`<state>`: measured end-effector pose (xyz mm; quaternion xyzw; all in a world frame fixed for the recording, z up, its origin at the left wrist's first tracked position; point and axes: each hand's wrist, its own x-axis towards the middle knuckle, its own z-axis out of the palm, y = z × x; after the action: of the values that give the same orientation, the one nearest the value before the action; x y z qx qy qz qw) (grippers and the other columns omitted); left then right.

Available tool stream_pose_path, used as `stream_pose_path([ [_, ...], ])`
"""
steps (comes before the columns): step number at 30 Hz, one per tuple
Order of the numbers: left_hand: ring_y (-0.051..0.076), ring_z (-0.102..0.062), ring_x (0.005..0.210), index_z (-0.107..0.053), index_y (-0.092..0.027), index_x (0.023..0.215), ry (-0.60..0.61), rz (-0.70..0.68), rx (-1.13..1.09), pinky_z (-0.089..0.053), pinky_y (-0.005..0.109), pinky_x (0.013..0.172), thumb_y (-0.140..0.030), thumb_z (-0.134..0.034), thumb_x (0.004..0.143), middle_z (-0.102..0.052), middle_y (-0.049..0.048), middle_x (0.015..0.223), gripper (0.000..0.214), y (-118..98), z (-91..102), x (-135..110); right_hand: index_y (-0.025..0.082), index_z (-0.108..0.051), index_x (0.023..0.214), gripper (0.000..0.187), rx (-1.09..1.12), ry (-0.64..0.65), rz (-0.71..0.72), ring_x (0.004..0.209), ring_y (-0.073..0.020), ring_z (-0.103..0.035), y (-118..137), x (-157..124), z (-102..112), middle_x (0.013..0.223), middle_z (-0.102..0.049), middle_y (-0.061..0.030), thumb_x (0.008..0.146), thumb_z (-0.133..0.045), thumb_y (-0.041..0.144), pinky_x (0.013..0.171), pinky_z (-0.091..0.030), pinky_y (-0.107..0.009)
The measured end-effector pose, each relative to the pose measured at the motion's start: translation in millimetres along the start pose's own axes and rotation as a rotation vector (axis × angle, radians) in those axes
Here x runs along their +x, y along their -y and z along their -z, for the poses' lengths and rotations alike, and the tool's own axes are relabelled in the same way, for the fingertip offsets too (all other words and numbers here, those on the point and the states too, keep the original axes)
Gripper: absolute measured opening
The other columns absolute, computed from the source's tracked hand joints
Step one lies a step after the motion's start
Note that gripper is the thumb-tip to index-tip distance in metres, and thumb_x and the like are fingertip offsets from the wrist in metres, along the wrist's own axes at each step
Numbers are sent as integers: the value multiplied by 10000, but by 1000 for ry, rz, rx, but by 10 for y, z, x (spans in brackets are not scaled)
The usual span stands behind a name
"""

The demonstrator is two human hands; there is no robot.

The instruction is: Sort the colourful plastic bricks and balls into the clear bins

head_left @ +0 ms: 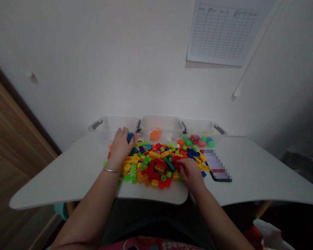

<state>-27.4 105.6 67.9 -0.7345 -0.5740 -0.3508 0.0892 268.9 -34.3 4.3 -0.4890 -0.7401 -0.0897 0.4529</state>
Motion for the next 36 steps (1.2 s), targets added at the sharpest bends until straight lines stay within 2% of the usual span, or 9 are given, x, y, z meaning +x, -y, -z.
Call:
stream_pose_path([
  [5, 328, -365, 1358, -567, -160, 1262, 10, -71, -49, -304, 534, 1127, -352, -499, 850, -509, 137, 1394, 459, -163, 95, -111, 199, -627, 994, 213, -2, 4, -8, 878, -210, -614, 1, -6, -3, 919, -685, -67, 868, -467, 136, 802, -506, -369],
  [9, 278, -457, 1287, -614, -185, 1201, 129, -249, -136, -366, 480, 1100, -316, -542, 849, -542, 115, 1352, 383, -400, 199, -275, 197, -628, 992, 211, 3, 0, -17, 877, -207, -616, 3, -12, -7, 919, -690, -63, 867, -470, 134, 805, -507, -365],
  [12, 253, -518, 1216, -645, -198, 1156, 209, -377, -163, -410, 456, 1059, -223, -553, 842, -584, 102, 1307, 328, -581, 250, -402, 194, -627, 990, 211, -4, -5, -11, 879, -208, -617, 5, -11, -6, 918, -691, -64, 865, -469, 133, 810, -506, -367],
  [15, 245, -558, 1152, -668, -238, 1119, 286, -451, -157, -429, 459, 1019, -185, -563, 838, -645, 66, 1230, 305, -722, 277, -506, 193, -627, 986, 212, -18, 0, -9, 873, -210, -617, 8, -6, -1, 912, -689, -65, 861, -468, 131, 804, -507, -369],
  [19, 243, -597, 1072, -688, -235, 1079, 359, -430, -126, -453, 440, 963, -221, -532, 872, -691, 68, 1140, 260, -836, 273, -600, 200, -628, 988, 211, -19, 6, -17, 875, -214, -618, 5, -7, -4, 914, -688, -65, 863, -469, 138, 806, -505, -375],
  [24, 245, -601, 1071, -691, -229, 1064, 391, -359, -84, -446, 411, 956, -235, -538, 864, -671, 76, 1180, 252, -891, 195, -684, 206, -629, 990, 220, -15, 10, -27, 874, -219, -618, 0, -11, -6, 915, -686, -66, 860, -466, 137, 801, -505, -378],
  [36, 272, -605, 969, -689, -251, 1036, 365, -289, 34, -416, 430, 852, -241, -515, 877, -712, 77, 1017, 236, -916, 116, -729, 202, -627, 987, 213, -13, 0, -10, 874, -213, -616, 15, 1, 8, 909, -684, -64, 868, -462, 138, 796, -504, -367],
])
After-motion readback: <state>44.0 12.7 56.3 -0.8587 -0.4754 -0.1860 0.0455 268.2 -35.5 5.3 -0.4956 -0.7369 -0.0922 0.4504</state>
